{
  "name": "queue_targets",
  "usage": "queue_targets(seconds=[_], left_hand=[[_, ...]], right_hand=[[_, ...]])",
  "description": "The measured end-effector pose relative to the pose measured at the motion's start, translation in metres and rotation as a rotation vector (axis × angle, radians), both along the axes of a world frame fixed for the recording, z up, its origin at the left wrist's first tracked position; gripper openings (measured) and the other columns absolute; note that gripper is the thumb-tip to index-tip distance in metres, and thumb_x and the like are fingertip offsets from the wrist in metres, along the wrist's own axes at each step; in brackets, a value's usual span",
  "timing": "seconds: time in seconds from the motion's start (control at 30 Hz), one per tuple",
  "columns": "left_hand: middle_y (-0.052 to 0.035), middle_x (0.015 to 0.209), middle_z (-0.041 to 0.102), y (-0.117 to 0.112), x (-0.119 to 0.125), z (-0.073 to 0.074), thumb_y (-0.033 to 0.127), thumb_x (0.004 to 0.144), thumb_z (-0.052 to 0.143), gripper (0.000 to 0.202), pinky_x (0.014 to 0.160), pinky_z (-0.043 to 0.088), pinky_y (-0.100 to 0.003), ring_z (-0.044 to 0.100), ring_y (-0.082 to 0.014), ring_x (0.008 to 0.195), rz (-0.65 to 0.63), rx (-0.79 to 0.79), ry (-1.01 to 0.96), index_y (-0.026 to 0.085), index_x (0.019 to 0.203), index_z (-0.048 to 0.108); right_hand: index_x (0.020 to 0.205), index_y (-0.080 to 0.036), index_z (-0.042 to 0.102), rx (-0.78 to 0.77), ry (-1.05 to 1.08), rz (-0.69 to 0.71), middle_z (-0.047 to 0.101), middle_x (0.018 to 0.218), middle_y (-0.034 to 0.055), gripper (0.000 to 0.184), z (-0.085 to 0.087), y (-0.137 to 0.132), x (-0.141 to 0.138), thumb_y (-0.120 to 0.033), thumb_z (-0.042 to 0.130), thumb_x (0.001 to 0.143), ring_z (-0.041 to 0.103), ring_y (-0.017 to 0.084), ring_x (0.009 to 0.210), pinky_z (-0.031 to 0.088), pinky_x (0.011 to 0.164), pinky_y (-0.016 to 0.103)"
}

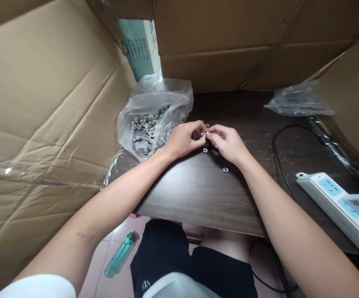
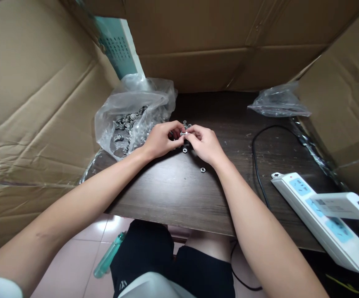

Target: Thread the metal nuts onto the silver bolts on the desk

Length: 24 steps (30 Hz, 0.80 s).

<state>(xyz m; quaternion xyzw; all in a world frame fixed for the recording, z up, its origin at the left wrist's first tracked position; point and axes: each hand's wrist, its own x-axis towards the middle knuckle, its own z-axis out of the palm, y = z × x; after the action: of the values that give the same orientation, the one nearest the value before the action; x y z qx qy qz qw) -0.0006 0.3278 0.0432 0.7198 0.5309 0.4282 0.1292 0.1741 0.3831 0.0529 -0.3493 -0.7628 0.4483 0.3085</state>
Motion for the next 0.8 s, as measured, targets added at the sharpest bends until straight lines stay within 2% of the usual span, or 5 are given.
queue_targets(seconds=[0.67,0.8], left_hand=[[0.0011,0.078,0.069,0.0,0.0003,0.0011,0.02,0.082,0.067,0.013,0.068,0.045,-0.024,0.063,-0.0127,0.071,-0.007,-0.006,0.001,0.018,0.095,0.066],[0.0015,0.077,0.068,0.0001,0.0005,0.002,0.019,0.082,0.067,0.012,0.068,0.045,-0.025,0.062,-0.0127,0.07,-0.013,-0.002,0.01,0.018,0.095,0.066]], right_hand=[[0.085,-0.017,0.067,0.01,-0.014,-0.014,0.053,0.064,-0.0002,0.022,-0.0006,0.0014,0.001,-0.031,0.052,0.078,0.046,0.015,0.059,0.035,0.057,0.029],[0.087,-0.017,0.067,-0.013,0.003,0.006,0.054,0.065,-0.0001,0.022,-0.001,0.0023,0.0009,-0.033,0.055,0.078,0.047,0.015,0.059,0.037,0.058,0.029]])
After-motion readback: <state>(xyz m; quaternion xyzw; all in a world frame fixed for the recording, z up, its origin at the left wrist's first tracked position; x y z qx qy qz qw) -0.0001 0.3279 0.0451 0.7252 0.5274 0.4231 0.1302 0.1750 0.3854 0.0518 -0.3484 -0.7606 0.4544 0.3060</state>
